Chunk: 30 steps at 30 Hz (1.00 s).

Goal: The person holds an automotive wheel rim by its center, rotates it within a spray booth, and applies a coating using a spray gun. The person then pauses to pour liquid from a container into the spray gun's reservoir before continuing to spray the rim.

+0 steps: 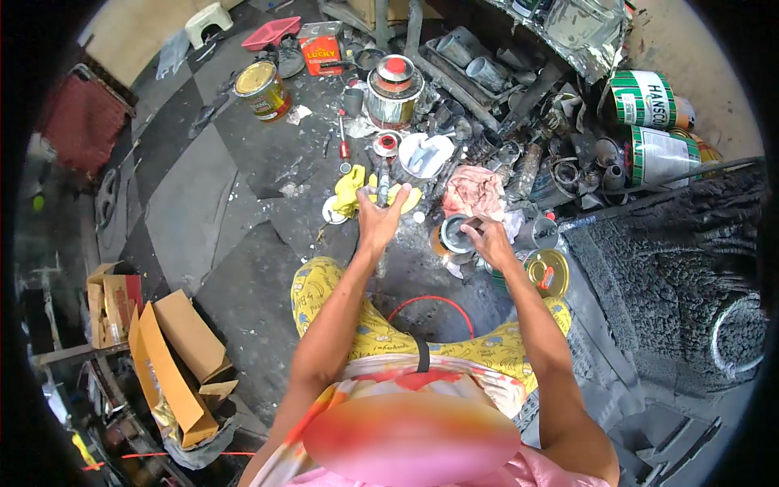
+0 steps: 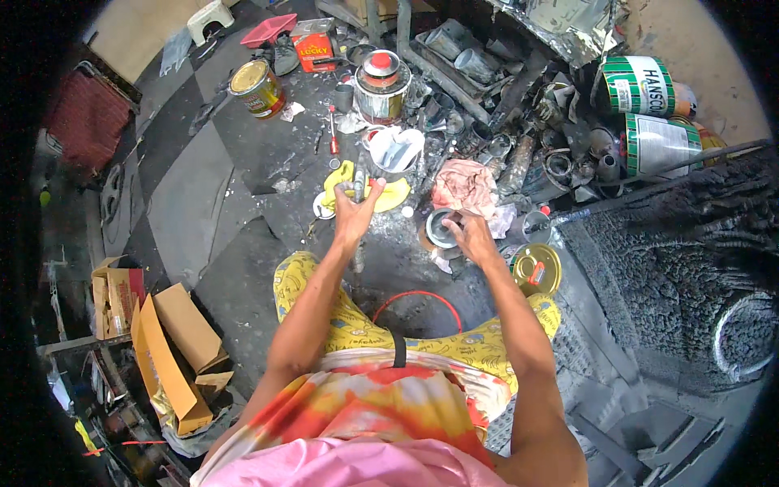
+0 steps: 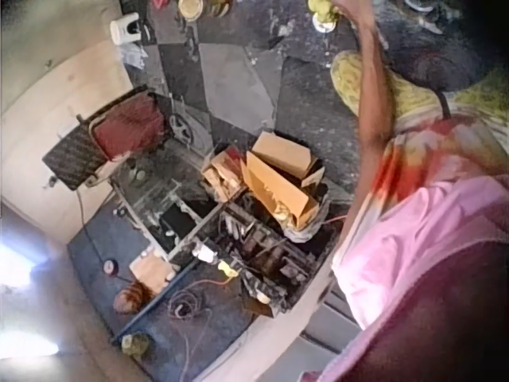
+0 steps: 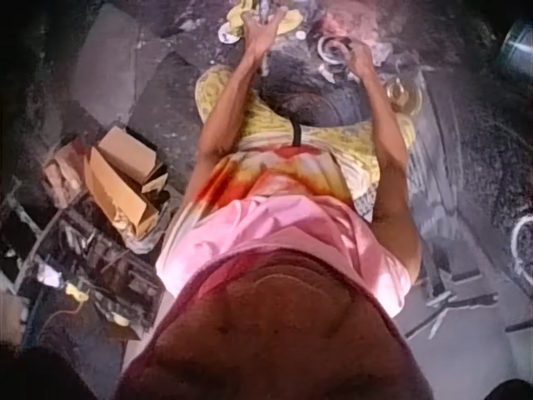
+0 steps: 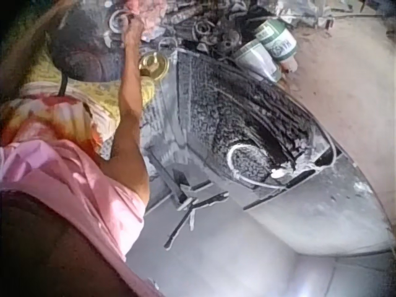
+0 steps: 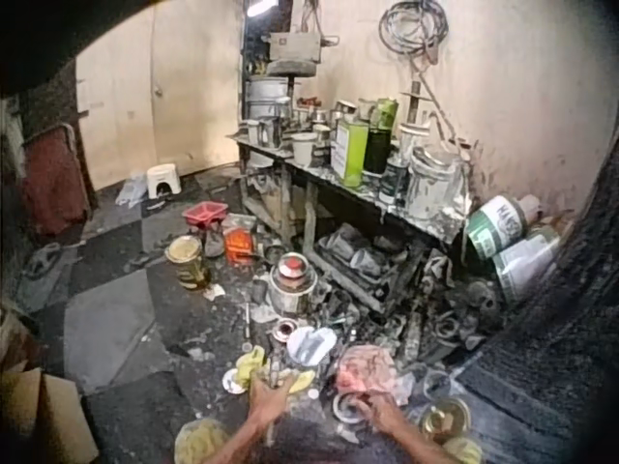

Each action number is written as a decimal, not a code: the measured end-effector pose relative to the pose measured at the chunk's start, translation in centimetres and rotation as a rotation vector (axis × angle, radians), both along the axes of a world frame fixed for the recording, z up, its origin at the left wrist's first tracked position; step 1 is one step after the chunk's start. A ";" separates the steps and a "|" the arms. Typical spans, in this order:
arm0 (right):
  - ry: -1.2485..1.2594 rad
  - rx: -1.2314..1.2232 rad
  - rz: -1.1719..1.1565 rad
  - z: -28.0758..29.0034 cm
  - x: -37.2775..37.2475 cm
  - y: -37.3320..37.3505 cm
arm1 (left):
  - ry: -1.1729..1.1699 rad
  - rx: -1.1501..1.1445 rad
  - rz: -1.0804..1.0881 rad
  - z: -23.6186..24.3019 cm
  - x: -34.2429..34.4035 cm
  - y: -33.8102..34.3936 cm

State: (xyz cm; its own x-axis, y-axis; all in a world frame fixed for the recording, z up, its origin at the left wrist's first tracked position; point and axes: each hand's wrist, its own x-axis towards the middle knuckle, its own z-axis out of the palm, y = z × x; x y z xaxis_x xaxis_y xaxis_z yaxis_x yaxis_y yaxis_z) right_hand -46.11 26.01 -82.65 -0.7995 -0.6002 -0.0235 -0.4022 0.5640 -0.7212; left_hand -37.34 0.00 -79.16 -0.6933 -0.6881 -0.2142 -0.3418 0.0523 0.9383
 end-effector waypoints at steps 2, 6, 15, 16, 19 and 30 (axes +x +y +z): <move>0.083 0.137 0.034 0.4 -0.5 0.2 | -0.014 -0.038 0.020 0.5 0.3 0.3; 0.135 0.013 -0.025 0.2 -0.3 0.5 | 0.041 -0.018 0.017 0.9 0.3 0.7; 0.104 0.044 -0.056 -0.2 -0.8 2.0 | 0.234 0.028 -0.104 1.8 0.3 1.9; 0.066 -0.032 -0.115 -0.3 -0.8 2.1 | 0.251 0.056 -0.104 2.2 0.2 2.2; -0.041 -0.072 -0.105 1.1 0.4 0.7 | 0.313 0.048 -0.083 2.3 0.1 2.5; -0.013 -0.013 -0.002 0.2 0.1 1.2 | 0.185 0.135 -0.131 2.3 0.4 2.4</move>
